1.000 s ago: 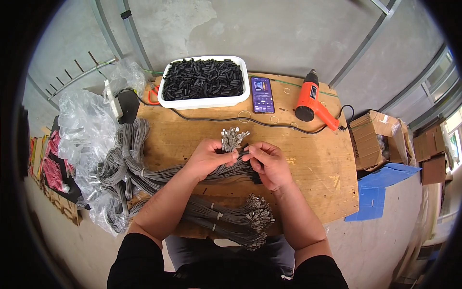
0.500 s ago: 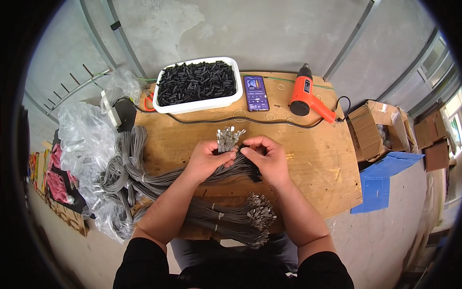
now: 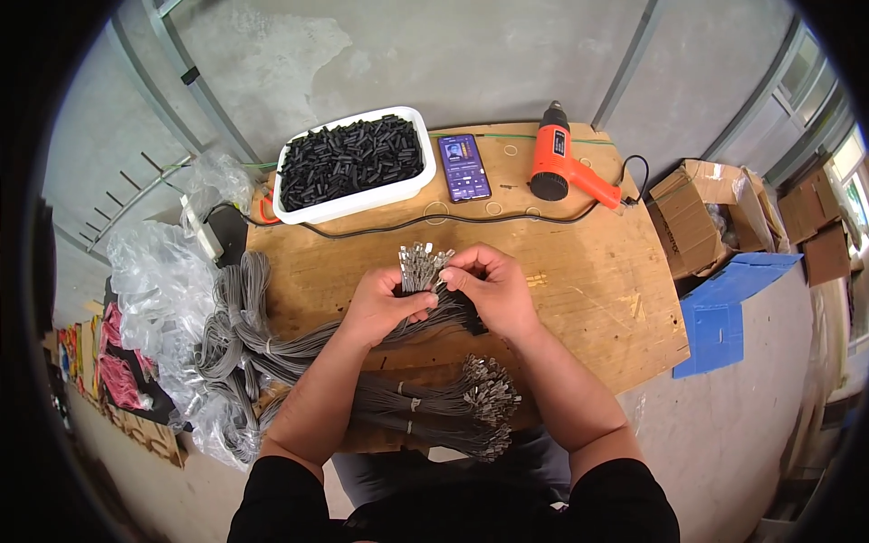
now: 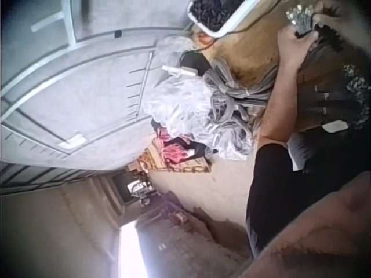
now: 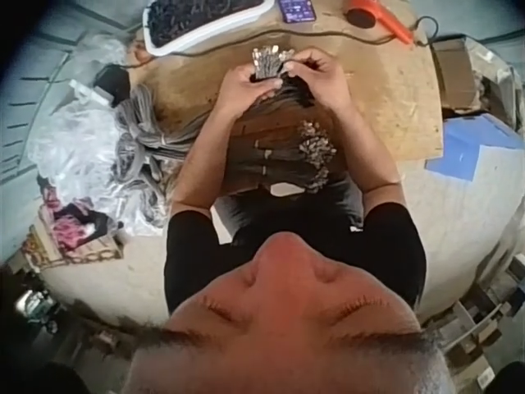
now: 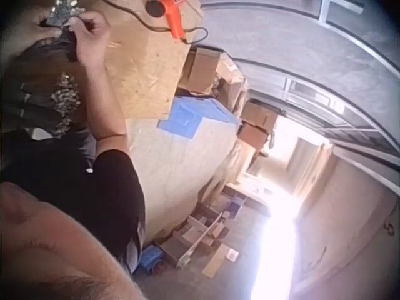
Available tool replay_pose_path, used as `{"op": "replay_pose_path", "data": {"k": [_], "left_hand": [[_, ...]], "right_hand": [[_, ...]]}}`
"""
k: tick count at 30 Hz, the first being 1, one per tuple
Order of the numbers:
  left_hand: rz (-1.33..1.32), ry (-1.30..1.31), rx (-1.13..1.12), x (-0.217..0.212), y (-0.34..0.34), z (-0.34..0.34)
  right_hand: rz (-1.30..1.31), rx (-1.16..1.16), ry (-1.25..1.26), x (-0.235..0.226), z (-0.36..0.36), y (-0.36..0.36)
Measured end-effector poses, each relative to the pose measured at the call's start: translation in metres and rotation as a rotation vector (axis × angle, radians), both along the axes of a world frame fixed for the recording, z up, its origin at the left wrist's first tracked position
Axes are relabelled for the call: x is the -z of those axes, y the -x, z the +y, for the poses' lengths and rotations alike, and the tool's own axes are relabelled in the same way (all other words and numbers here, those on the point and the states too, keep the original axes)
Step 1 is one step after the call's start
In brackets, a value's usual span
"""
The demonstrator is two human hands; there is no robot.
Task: Manually attaching small components to the ends of wire bundles.
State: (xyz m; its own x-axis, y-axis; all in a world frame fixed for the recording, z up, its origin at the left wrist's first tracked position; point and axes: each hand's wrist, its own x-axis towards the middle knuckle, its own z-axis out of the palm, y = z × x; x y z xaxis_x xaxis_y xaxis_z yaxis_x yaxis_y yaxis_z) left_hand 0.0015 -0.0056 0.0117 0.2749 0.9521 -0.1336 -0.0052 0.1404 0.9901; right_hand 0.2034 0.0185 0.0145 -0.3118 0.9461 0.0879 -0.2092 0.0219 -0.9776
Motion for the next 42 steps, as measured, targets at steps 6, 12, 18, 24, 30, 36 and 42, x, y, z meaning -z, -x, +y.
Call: {"op": "replay_pose_path", "data": {"k": [6, 12, 18, 24, 30, 36, 42], "left_hand": [[-0.043, 0.039, -0.034, 0.002, 0.000, 0.000], [-0.145, 0.043, -0.035, 0.007, 0.002, 0.000], [-0.203, 0.067, -0.085, 0.006, 0.002, 0.002], [-0.164, 0.049, -0.086, 0.007, 0.002, 0.002], [-0.255, 0.056, -0.127, 0.005, -0.001, 0.002], [-0.301, 0.014, -0.104, 0.008, -0.001, 0.003], [-0.159, 0.019, -0.069, 0.007, 0.000, 0.002]], "right_hand": [[0.087, -0.022, 0.082, -0.003, 0.000, -0.003], [0.037, -0.059, 0.141, -0.009, 0.001, -0.007], [0.004, -0.052, 0.060, -0.001, 0.001, -0.006], [-0.007, -0.056, 0.048, -0.005, -0.002, -0.004], [0.050, -0.019, 0.080, -0.001, -0.002, -0.003], [-0.044, -0.021, -0.011, 0.002, -0.002, -0.002], [-0.004, -0.060, 0.112, -0.005, -0.001, -0.002]]}}
